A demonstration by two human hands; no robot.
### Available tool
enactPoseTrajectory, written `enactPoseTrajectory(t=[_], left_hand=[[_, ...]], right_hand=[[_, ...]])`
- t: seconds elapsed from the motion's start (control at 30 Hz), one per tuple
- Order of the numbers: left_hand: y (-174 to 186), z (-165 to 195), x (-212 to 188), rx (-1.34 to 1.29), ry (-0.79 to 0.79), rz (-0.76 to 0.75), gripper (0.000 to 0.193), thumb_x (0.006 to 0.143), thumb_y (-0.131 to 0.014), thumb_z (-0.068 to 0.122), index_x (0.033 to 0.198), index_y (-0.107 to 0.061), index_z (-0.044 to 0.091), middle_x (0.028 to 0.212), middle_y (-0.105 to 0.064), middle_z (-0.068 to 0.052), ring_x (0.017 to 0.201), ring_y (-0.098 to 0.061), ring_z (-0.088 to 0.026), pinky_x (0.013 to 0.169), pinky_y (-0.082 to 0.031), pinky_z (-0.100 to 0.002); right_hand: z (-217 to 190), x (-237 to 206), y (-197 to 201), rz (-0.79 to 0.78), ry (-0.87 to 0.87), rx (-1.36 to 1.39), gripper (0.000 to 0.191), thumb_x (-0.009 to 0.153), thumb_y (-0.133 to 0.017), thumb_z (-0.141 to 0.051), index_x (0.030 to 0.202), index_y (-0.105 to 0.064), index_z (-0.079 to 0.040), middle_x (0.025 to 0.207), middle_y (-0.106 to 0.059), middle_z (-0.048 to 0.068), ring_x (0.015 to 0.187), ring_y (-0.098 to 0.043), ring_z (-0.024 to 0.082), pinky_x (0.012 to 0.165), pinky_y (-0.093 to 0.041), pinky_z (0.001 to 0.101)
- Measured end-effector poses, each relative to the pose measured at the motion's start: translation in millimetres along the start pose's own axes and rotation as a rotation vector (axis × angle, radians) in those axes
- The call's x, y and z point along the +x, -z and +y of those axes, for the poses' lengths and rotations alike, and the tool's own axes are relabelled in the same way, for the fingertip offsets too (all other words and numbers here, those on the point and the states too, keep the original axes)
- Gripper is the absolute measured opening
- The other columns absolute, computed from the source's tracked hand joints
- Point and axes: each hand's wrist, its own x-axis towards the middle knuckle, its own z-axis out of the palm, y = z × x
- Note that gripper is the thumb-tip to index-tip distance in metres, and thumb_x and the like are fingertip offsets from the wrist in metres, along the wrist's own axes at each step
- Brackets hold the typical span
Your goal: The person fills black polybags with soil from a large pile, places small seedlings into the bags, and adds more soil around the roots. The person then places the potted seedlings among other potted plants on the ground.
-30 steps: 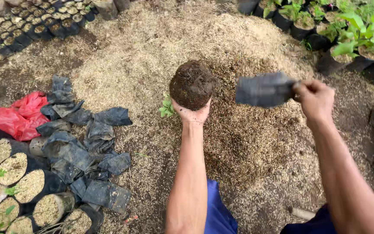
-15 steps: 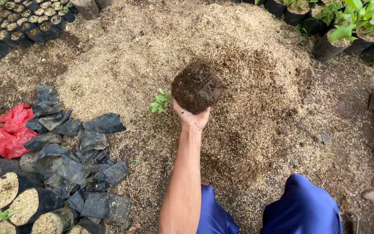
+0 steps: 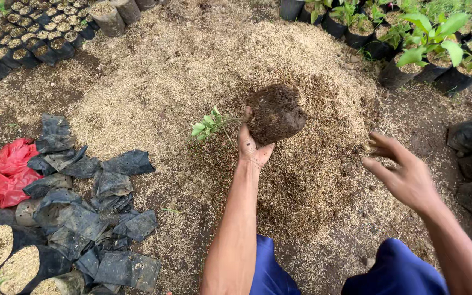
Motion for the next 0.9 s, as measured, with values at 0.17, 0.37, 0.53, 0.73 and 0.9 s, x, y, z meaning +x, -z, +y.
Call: enactPoseTrajectory(t=[0.17,0.37,0.53,0.73,0.9], left_hand=[[-28.9,2.7,-15.6,0.253,-0.047,-0.046,0.109,0.051,-0.094,0.04,0.145,-0.044,0.016,0.127,-0.059,-0.015,0.118,-0.058,-0.033,0.095,-0.057,-0.058],[-38.7,31.4,-28.1,0.555,-0.134,-0.083,0.119,0.051,-0.096,0.021,0.153,-0.037,0.008,0.134,-0.06,-0.02,0.12,-0.063,-0.037,0.099,-0.059,-0.055],[-20.2,42.1,-13.0,0.837,-0.185,-0.032,0.122,0.047,-0.097,0.026,0.153,-0.038,0.01,0.139,-0.06,-0.016,0.124,-0.063,-0.03,0.104,-0.057,-0.049],[-3.6,71.0,-1.2,1.201,-0.388,0.154,0.095,0.056,-0.091,0.041,0.144,-0.066,0.014,0.152,-0.062,-0.017,0.133,-0.066,-0.031,0.116,-0.051,-0.054],[-0.5,122.5,-17.3,1.274,-0.325,0.07,0.11,0.062,-0.092,0.038,0.157,-0.041,0.019,0.158,-0.042,-0.015,0.146,-0.041,-0.031,0.117,-0.029,-0.06]], right_hand=[[-121.8,92.0,-70.5,-0.181,0.173,0.515,0.108,0.079,-0.068,-0.058,0.163,-0.014,-0.016,0.155,-0.041,0.027,0.136,-0.05,0.039,0.1,-0.045,0.0602],[-149.9,126.4,-98.2,-0.364,-0.099,0.901,0.083,0.089,-0.074,-0.056,0.144,-0.05,0.002,0.133,-0.062,0.032,0.119,-0.061,0.047,0.1,-0.056,0.0589],[-147.1,152.5,-104.8,-0.379,-0.264,0.986,0.064,0.089,-0.052,-0.058,0.136,-0.046,-0.014,0.128,-0.064,0.02,0.119,-0.063,0.039,0.095,-0.054,0.063],[-156.1,167.3,-114.2,-0.243,-0.515,1.113,0.079,0.095,-0.044,-0.065,0.152,-0.029,-0.012,0.15,-0.043,0.022,0.127,-0.05,0.038,0.102,-0.044,0.0632],[-155.3,172.8,-157.5,-0.517,-0.454,1.406,0.075,0.098,-0.031,-0.064,0.149,-0.045,-0.012,0.146,-0.052,0.026,0.135,-0.054,0.038,0.099,-0.055,0.0557]])
